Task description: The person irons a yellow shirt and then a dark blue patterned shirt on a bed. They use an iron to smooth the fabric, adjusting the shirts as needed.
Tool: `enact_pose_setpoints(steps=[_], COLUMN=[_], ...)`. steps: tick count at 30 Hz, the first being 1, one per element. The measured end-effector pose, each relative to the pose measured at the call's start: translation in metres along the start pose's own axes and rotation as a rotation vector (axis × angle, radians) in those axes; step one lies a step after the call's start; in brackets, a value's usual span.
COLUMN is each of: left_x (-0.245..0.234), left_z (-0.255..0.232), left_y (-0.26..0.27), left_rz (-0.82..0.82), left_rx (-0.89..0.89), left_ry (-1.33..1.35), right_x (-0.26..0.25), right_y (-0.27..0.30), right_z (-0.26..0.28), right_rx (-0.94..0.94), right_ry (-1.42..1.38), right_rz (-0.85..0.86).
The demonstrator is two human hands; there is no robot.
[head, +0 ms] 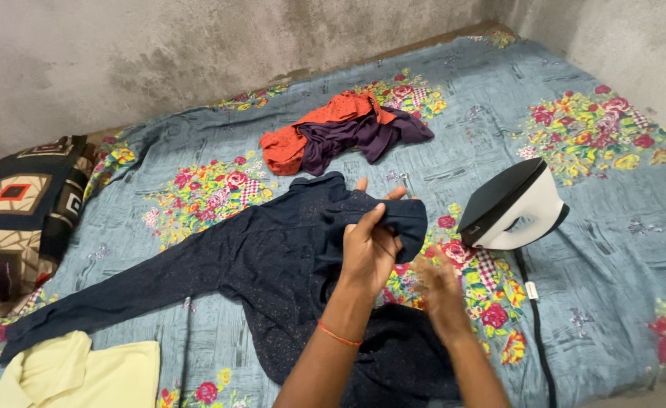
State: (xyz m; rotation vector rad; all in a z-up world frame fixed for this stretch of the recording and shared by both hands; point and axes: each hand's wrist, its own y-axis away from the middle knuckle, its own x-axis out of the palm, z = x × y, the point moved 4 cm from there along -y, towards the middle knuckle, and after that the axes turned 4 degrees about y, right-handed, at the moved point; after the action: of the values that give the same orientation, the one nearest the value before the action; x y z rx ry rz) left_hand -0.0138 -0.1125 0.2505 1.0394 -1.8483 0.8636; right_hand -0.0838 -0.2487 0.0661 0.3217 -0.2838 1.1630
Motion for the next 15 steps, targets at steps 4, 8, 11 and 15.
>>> enact_pose_setpoints(steps=[4, 8, 11, 15], left_x=[-0.008, -0.009, -0.021, -0.070], left_z=[0.004, -0.004, -0.007, 0.002], left_y=[-0.002, 0.000, 0.001, 0.010], left_rz=[-0.035, -0.098, -0.242, -0.225], left_rx=[-0.008, 0.003, -0.034, -0.214], left_ry=[0.045, 0.116, 0.010, -0.349], right_x=[0.022, 0.029, 0.022, 0.025], right_y=[-0.012, -0.034, -0.051, -0.070], right_z=[-0.047, -0.043, 0.003, 0.145], right_rx=[0.102, 0.153, 0.045, -0.323], right_ry=[-0.475, -0.688, -0.635, -0.337], right_rz=[0.225, 0.143, -0.052, -0.146])
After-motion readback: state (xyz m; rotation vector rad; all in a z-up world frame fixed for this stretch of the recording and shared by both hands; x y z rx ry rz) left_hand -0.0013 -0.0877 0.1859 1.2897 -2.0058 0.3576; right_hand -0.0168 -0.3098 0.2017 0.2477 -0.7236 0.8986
